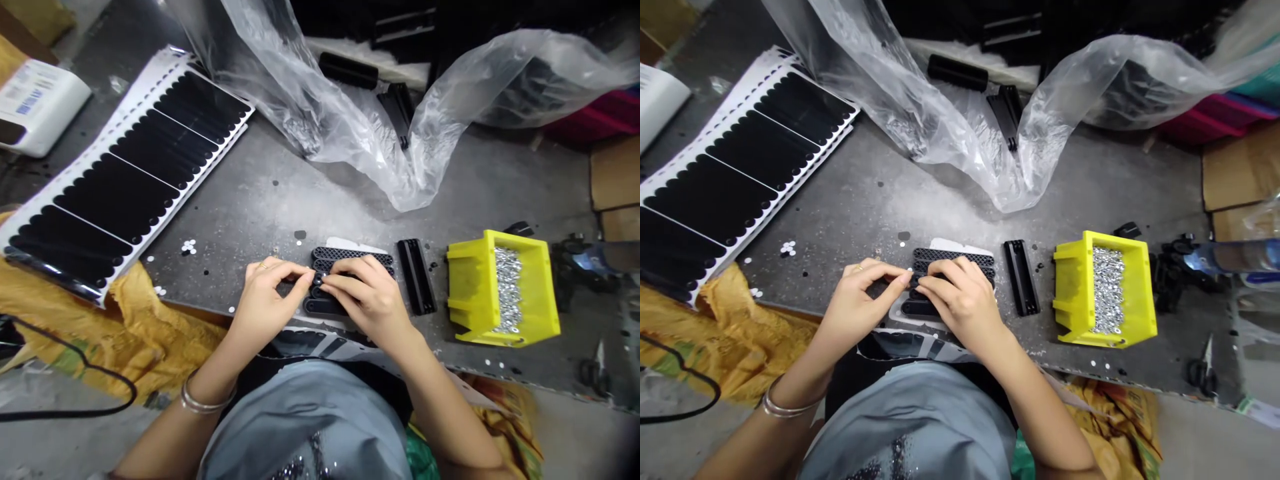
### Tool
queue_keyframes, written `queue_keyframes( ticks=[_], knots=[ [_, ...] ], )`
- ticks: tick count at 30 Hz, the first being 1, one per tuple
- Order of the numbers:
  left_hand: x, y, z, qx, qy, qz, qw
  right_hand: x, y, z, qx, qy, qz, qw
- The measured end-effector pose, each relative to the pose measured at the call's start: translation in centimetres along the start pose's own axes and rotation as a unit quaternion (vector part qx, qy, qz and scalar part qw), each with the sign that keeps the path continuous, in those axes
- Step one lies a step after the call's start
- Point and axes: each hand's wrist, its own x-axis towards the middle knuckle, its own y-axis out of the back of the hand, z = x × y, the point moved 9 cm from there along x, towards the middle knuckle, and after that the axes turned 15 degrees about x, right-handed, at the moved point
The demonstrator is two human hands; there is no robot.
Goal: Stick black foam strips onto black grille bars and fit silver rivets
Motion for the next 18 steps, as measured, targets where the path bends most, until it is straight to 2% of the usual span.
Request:
queue_keyframes(
  ticks=[3, 5, 9, 11, 15, 18],
  knots=[
    [0.6, -0.3, -0.2, 0.004, 0.013, -0.011, 1.0, -0.2, 0.4, -0.2, -0.014, -0.004, -0.019, 1.0],
    [0.9, -0.4, -0.2, 0.003, 0.014, -0.019, 1.0, -0.9, 1.8, 0.1, -0.016, -0.022, -0.02, 0.999],
    [0.9, -0.4, -0.3, 0.001, 0.007, -0.018, 1.0, -3.2, 5.7, 2.6, 0.053, -0.12, 0.042, 0.99],
    [0.8, -0.4, -0.3, 0.006, 0.006, -0.018, 1.0, -4.1, 6.8, 3.5, 0.093, -0.136, 0.076, 0.983],
    [1.2, -0.5, -0.2, 0.025, 0.0, -0.016, 1.0, -4.3, 6.3, 4.4, 0.118, -0.122, 0.081, 0.982],
    [1.3, -0.1, 0.1, 0.042, -0.01, -0.02, 0.999, -4.2, 6.2, 4.1, 0.074, -0.098, 0.084, 0.989]
  ],
)
